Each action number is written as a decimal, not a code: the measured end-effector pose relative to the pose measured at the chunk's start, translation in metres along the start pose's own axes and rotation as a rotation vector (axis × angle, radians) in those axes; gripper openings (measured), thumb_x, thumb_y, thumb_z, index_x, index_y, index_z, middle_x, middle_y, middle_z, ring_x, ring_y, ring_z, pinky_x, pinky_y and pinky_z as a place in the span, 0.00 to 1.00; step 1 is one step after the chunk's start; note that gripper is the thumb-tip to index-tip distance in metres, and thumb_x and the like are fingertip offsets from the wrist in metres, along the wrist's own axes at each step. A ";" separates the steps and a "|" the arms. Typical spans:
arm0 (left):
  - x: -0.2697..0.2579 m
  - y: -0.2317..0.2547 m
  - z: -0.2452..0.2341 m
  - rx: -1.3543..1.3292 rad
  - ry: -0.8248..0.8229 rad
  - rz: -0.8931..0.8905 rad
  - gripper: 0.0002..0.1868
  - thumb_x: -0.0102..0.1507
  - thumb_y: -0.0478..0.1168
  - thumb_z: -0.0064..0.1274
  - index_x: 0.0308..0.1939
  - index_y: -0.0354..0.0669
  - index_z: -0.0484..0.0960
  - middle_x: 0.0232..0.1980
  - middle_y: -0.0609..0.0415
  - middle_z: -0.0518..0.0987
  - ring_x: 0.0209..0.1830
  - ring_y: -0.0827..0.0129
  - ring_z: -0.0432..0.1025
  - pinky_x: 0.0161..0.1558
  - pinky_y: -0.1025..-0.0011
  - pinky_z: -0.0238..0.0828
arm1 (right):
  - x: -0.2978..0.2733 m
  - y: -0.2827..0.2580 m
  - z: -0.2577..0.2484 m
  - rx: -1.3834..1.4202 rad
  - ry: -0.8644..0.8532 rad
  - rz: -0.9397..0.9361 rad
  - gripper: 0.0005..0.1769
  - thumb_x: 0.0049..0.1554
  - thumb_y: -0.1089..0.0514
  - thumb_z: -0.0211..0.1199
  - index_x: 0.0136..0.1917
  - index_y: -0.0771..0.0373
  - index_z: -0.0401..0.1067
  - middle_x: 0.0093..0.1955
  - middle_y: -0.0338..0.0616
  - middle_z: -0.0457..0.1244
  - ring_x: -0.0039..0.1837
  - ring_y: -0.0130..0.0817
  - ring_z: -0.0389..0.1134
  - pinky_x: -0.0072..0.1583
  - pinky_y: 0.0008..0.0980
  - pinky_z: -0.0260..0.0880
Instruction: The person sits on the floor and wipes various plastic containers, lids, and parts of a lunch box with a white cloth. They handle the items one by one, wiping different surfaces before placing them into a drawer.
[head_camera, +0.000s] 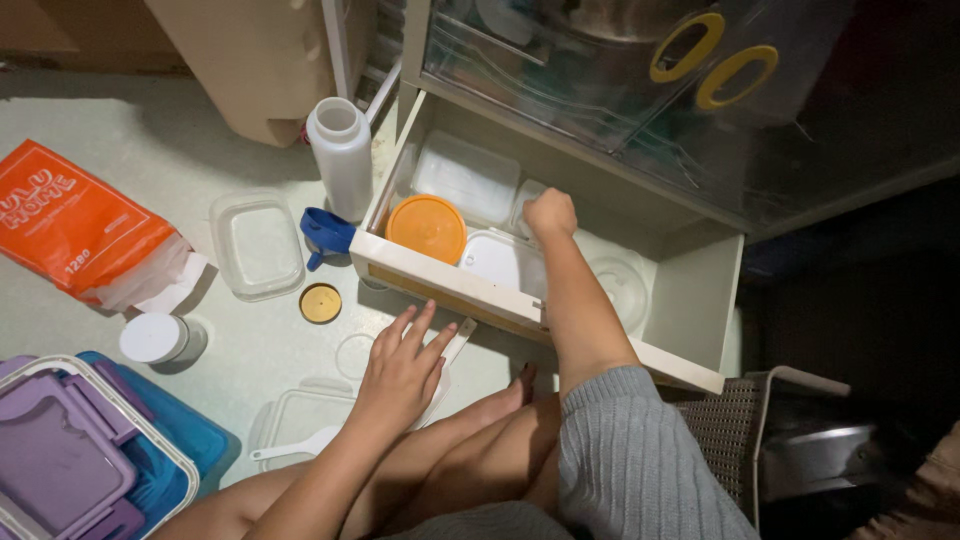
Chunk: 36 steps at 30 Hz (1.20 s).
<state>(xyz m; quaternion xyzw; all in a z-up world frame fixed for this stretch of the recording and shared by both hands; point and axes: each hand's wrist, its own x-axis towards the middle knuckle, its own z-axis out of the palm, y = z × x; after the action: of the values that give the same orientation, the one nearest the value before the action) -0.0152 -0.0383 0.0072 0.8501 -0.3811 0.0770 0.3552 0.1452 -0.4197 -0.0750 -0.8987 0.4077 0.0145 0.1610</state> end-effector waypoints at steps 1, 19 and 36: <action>0.000 0.000 0.000 0.000 -0.002 0.001 0.27 0.59 0.37 0.58 0.64 0.48 0.77 0.73 0.42 0.67 0.71 0.44 0.61 0.65 0.48 0.59 | 0.002 0.002 0.003 0.001 0.000 0.002 0.21 0.52 0.49 0.63 0.52 0.66 0.80 0.58 0.60 0.69 0.61 0.56 0.71 0.61 0.48 0.72; 0.001 -0.001 -0.005 -0.036 -0.022 -0.030 0.24 0.58 0.36 0.58 0.60 0.47 0.80 0.72 0.42 0.68 0.71 0.44 0.60 0.66 0.49 0.58 | 0.007 0.012 0.013 0.015 -0.034 0.029 0.21 0.57 0.46 0.63 0.54 0.63 0.80 0.59 0.58 0.69 0.63 0.54 0.70 0.63 0.47 0.70; 0.000 -0.006 -0.004 -0.052 -0.020 -0.067 0.22 0.58 0.37 0.58 0.58 0.46 0.82 0.71 0.42 0.70 0.70 0.46 0.62 0.64 0.50 0.60 | 0.005 0.017 0.015 -0.060 0.013 -0.045 0.21 0.53 0.45 0.66 0.53 0.62 0.79 0.57 0.57 0.69 0.60 0.54 0.71 0.60 0.47 0.71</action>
<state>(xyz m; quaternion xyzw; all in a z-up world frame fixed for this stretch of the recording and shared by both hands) -0.0103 -0.0332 0.0065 0.8536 -0.3581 0.0466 0.3755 0.1378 -0.4295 -0.0950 -0.9121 0.3879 0.0172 0.1314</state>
